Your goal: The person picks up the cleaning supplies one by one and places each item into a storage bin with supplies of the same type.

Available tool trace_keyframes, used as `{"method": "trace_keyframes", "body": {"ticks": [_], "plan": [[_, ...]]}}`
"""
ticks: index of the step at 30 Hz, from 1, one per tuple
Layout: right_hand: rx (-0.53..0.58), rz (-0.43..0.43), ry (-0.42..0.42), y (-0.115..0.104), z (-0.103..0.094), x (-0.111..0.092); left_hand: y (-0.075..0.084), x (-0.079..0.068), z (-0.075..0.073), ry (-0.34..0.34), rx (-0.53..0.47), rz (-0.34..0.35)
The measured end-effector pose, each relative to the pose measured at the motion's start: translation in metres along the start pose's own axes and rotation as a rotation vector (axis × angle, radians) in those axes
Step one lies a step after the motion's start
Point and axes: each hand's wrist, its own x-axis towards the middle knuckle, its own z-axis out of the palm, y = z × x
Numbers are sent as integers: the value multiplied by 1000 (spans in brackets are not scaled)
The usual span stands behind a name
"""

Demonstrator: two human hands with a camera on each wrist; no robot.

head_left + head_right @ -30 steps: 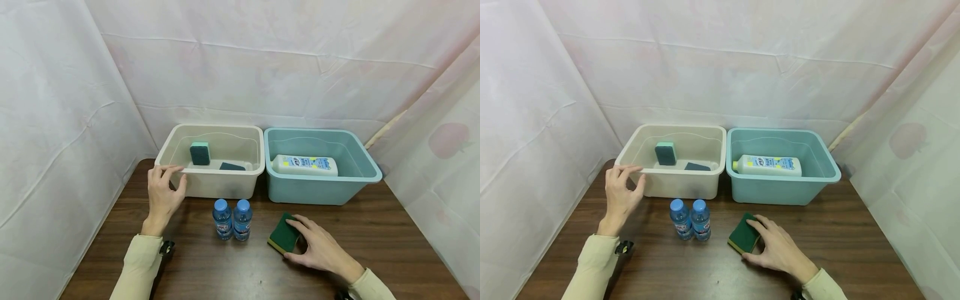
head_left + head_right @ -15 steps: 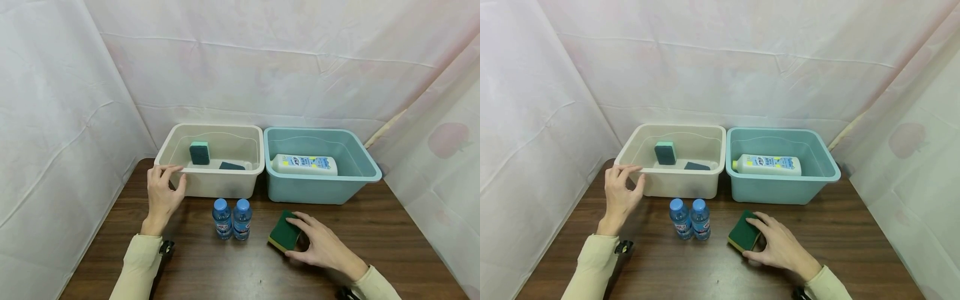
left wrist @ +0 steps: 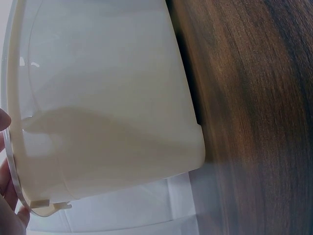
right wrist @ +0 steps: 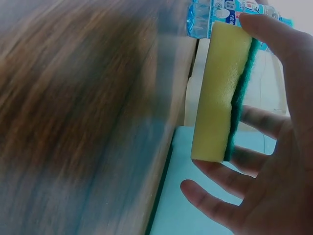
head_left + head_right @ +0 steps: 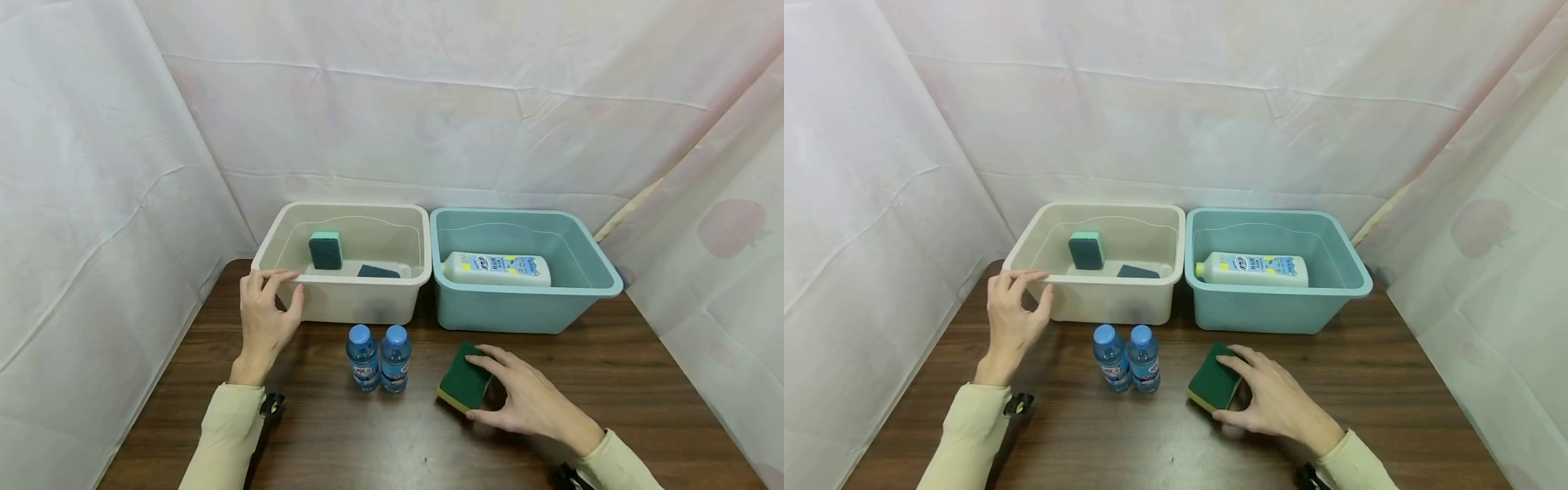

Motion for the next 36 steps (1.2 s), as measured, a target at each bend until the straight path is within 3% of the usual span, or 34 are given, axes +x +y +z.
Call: {"method": "trace_keyframes", "body": {"ticks": [19,36], "plan": [[-2,-68,4,-12,-24,9,0,1,-3,-38,3,-5],[3,-64,-1,-25,-45,20,-1,1,-3,-32,2,-2]]}}
